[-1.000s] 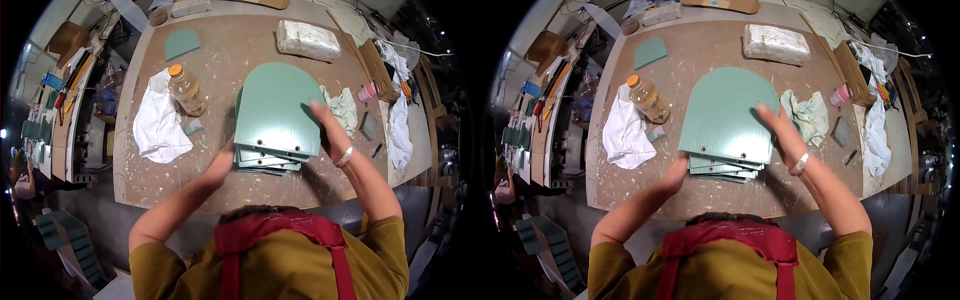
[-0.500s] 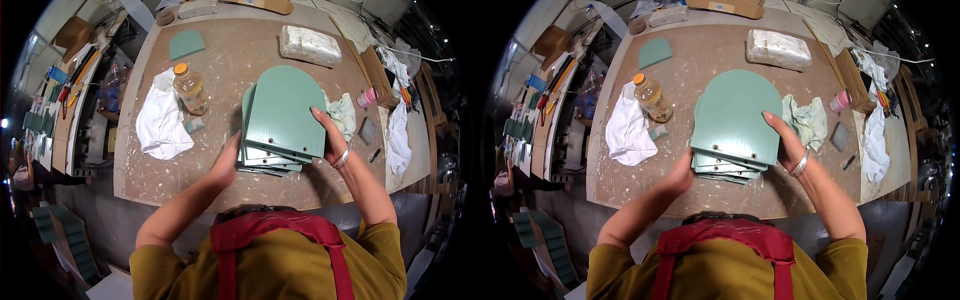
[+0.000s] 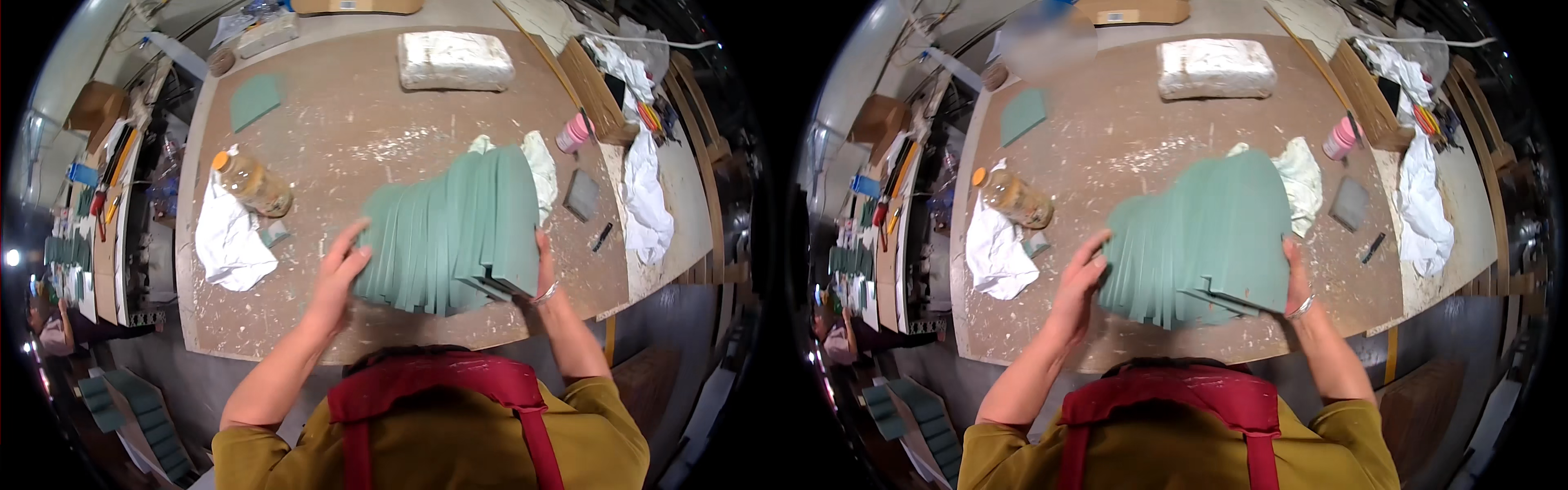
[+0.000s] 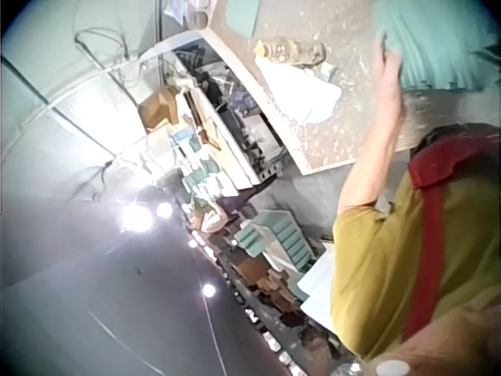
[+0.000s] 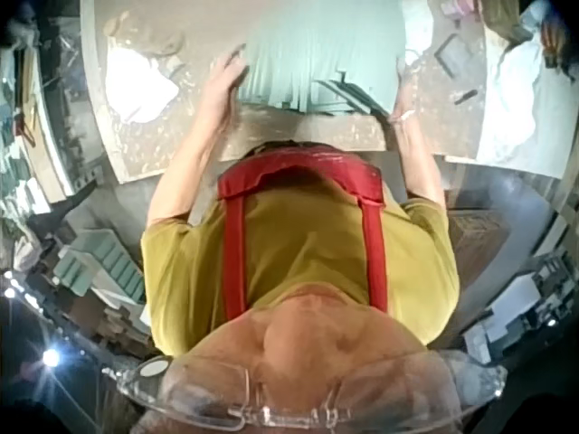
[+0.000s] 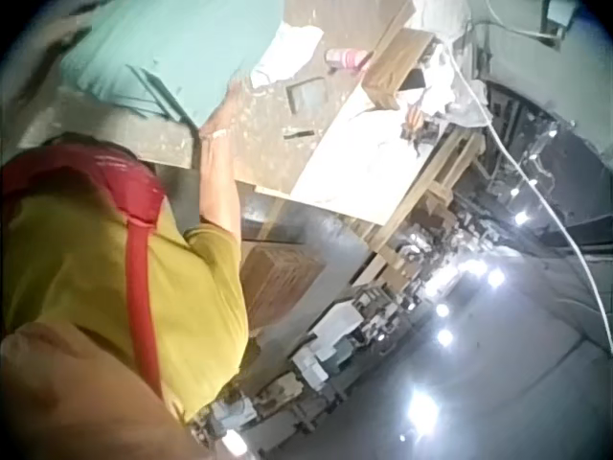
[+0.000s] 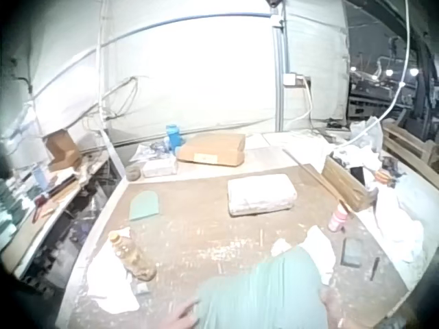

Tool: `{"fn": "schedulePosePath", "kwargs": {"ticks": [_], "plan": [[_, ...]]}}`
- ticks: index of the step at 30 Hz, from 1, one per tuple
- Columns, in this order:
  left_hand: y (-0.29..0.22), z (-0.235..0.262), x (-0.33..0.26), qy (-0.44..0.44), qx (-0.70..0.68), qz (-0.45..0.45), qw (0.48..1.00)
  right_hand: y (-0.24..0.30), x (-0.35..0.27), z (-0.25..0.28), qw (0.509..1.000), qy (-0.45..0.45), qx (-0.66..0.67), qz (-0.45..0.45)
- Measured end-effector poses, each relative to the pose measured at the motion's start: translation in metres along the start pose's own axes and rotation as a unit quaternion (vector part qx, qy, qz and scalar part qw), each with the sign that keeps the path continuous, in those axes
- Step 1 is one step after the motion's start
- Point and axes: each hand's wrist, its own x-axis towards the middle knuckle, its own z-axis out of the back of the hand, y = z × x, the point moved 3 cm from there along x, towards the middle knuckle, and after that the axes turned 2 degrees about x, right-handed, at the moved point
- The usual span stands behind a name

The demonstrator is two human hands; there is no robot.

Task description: The person cleans a stack of green arched panels by wiping their edges with a cloth dampened from a bottle.

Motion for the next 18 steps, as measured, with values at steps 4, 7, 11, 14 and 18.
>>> {"fn": "schedulePosePath", "kwargs": {"ticks": [4,7,11,14,18], "plan": [[-0.009,-0.019,0.010,-0.006,-0.065,-0.017,0.998,-0.029,-0.017,0.034,0.997,-0.064,0.044,-0.012],[0.009,-0.017,0.021,-0.021,-0.086,-0.008,0.996,-0.033,-0.027,0.040,0.995,-0.059,0.066,-0.037],[0.027,-0.014,0.019,-0.057,-0.160,0.120,0.978,-0.033,-0.042,0.064,0.990,-0.105,0.001,-0.094],[0.020,-0.025,0.016,-0.034,-0.164,0.129,0.977,0.008,-0.048,0.040,0.968,-0.135,-0.211,-0.033],[0.032,-0.026,0.012,-0.027,-0.172,0.053,0.983,0.027,-0.063,0.032,0.901,-0.113,-0.409,0.086]]}}
